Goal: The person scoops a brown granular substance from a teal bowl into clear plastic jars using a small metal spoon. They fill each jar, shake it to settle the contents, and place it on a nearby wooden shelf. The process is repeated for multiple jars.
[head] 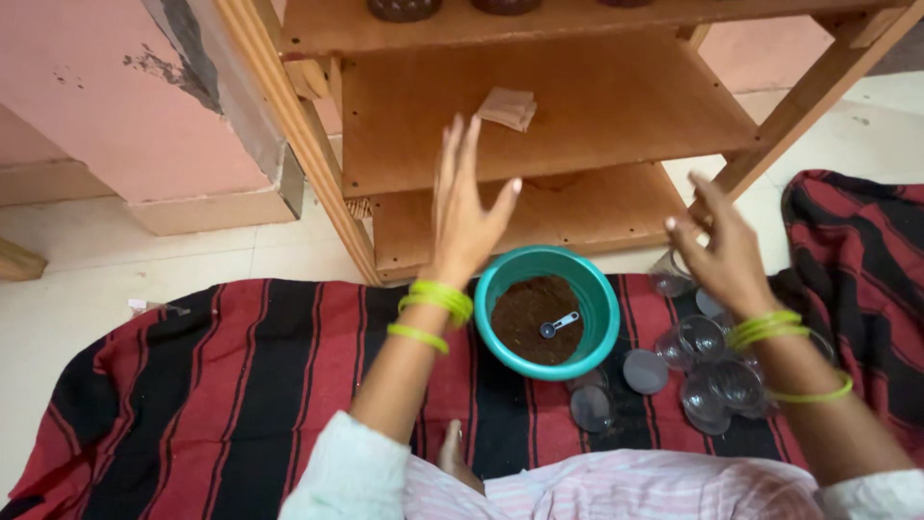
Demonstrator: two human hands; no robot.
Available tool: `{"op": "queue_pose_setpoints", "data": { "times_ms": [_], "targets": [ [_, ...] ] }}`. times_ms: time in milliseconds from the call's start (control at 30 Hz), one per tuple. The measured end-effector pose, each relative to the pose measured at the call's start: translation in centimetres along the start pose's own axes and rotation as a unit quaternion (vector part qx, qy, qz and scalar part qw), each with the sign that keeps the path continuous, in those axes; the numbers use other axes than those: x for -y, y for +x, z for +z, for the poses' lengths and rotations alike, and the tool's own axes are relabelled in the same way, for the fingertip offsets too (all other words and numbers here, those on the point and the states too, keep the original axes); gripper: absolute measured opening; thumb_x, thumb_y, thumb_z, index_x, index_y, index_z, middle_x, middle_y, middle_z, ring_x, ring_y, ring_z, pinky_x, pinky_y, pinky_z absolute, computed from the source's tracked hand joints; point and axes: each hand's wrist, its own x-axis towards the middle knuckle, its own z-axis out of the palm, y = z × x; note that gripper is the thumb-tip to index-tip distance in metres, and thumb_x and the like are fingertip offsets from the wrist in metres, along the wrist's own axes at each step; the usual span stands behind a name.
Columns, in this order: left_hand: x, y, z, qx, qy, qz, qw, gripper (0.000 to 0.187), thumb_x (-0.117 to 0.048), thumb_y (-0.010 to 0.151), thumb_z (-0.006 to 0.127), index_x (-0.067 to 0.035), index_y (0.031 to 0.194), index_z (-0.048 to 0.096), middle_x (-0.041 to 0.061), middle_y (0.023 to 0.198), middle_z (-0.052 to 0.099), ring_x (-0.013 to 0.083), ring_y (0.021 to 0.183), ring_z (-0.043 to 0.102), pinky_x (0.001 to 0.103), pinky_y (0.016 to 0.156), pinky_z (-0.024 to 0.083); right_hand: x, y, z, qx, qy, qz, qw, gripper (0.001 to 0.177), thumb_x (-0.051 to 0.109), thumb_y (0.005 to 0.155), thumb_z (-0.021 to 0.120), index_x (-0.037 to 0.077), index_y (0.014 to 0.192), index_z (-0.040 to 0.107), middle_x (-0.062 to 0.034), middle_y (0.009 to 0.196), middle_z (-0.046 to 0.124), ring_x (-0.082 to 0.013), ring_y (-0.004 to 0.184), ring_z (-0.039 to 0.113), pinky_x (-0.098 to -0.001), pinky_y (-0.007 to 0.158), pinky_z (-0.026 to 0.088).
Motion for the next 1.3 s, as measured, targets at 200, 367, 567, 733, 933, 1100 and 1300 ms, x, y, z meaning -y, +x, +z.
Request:
{"op": "queue_pose_setpoints", "data": {
  "times_ms": [200,367,567,733,933,1100,1300],
  "targets": [
    [2.0,-11.4,1.6,0.082,-0.524,-0.357,0.769,0.065,-0.028,0.099,0.061,-0.007,0.156,0.038,0.017,0.158,0.045,0.0301,0.148,0.042,0.042,0.121,0.033,-6.8,-8.0,3.8,0.042,0.142,0.142,0.979,0.043,0.018,0.097,0.067,0.006,0.139,0.062,-0.0155,0.132,0.069,-0.0213,0.116,0.067,-0.0363,0.095,0.056],
    [5.7,-18.3,0.8,0.032,-0.592,-0.444,0.672,0.056,-0.031,0.102,0.054,-0.003,0.15,0.045,0.021,0.146,0.056,0.0305,0.136,0.055,0.042,0.116,0.042,-12.7,-13.9,8.1,0.082,0.029,0.26,0.962,0.039,0.023,0.094,0.072,0.007,0.13,0.07,-0.0164,0.109,0.076,-0.0298,0.096,0.072,-0.0414,0.083,0.059],
    [8.1,-20.0,1.3,-0.051,-0.589,-0.464,0.66,0.048,-0.028,0.102,0.054,-0.001,0.142,0.051,0.018,0.132,0.062,0.0286,0.122,0.062,0.043,0.108,0.049,-13.2,-17.4,13.7,0.277,-0.121,0.166,0.939,0.027,0.027,0.089,0.071,0.012,0.11,0.08,-0.011,0.104,0.08,-0.0282,0.093,0.077,-0.0404,0.083,0.06],
    [7.5,-20.1,1.6,-0.013,-0.585,-0.461,0.667,0.046,-0.027,0.102,0.054,-0.001,0.14,0.052,0.016,0.129,0.064,0.0276,0.119,0.064,0.042,0.107,0.05,-10.5,-21.1,16.7,0.532,0.021,0.124,0.838,0.048,0.034,0.084,0.077,0.01,0.125,0.07,-0.0137,0.118,0.074,-0.026,0.1,0.073,-0.0363,0.091,0.055],
    [7.0,-19.8,1.3,-0.014,-0.578,-0.456,0.677,0.045,-0.026,0.103,0.053,-0.002,0.141,0.052,0.016,0.128,0.065,0.0269,0.118,0.063,0.041,0.106,0.05,-11.2,-21.3,17.5,0.566,-0.009,0.152,0.811,0.047,0.039,0.085,0.078,0.008,0.12,0.073,-0.0153,0.116,0.077,-0.027,0.105,0.074,-0.0373,0.095,0.055],
    [7.0,-19.9,1.2,-0.014,-0.569,-0.462,0.68,0.045,-0.025,0.103,0.053,-0.001,0.14,0.052,0.016,0.128,0.064,0.0264,0.119,0.063,0.041,0.106,0.051,-12.0,-18.9,16.5,0.426,-0.195,0.186,0.864,0.05,0.045,0.084,0.082,0.008,0.117,0.071,-0.0231,0.107,0.072,-0.038,0.103,0.069,-0.0466,0.093,0.055],
    [7.0,-19.8,1.2,-0.012,-0.564,-0.458,0.688,0.044,-0.025,0.103,0.052,-0.001,0.14,0.052,0.016,0.128,0.064,0.0263,0.119,0.063,0.041,0.106,0.051,-11.8,-16.5,13.1,0.122,-0.186,0.261,0.94,0.06,0.032,0.083,0.076,0.012,0.137,0.061,-0.0254,0.138,0.055,-0.0465,0.109,0.066,-0.0525,0.092,0.055]
  ]
}}
